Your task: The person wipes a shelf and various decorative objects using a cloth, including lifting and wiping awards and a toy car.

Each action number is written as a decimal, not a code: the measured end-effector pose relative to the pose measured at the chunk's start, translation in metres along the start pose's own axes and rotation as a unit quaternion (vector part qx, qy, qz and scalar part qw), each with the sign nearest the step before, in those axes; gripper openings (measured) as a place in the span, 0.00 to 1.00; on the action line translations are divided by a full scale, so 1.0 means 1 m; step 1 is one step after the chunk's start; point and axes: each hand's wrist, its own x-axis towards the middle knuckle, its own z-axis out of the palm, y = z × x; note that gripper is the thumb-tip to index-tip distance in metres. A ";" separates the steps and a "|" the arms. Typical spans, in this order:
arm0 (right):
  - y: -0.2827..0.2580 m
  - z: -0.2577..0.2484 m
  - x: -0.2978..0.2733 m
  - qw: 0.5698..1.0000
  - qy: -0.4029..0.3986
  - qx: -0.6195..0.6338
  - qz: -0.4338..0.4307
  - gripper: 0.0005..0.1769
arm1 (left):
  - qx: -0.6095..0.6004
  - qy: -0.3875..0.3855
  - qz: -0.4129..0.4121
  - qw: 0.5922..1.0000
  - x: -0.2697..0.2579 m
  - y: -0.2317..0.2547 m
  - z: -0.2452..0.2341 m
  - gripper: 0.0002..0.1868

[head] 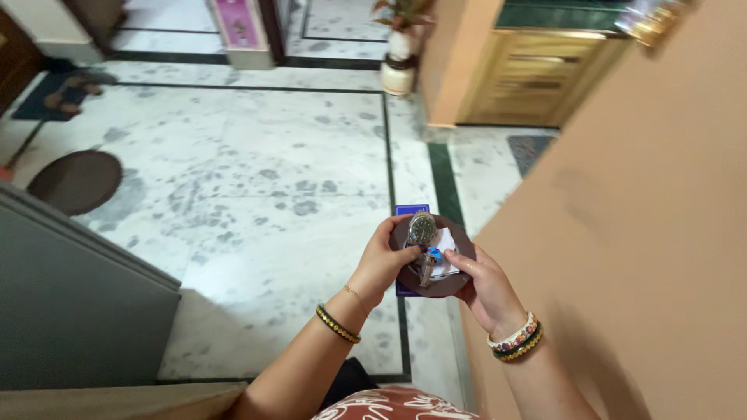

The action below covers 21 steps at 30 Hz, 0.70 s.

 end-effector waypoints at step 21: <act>-0.091 -0.019 0.441 0.981 0.049 0.187 -0.030 0.25 | -0.052 0.039 -0.021 0.998 0.424 0.073 -0.145 0.25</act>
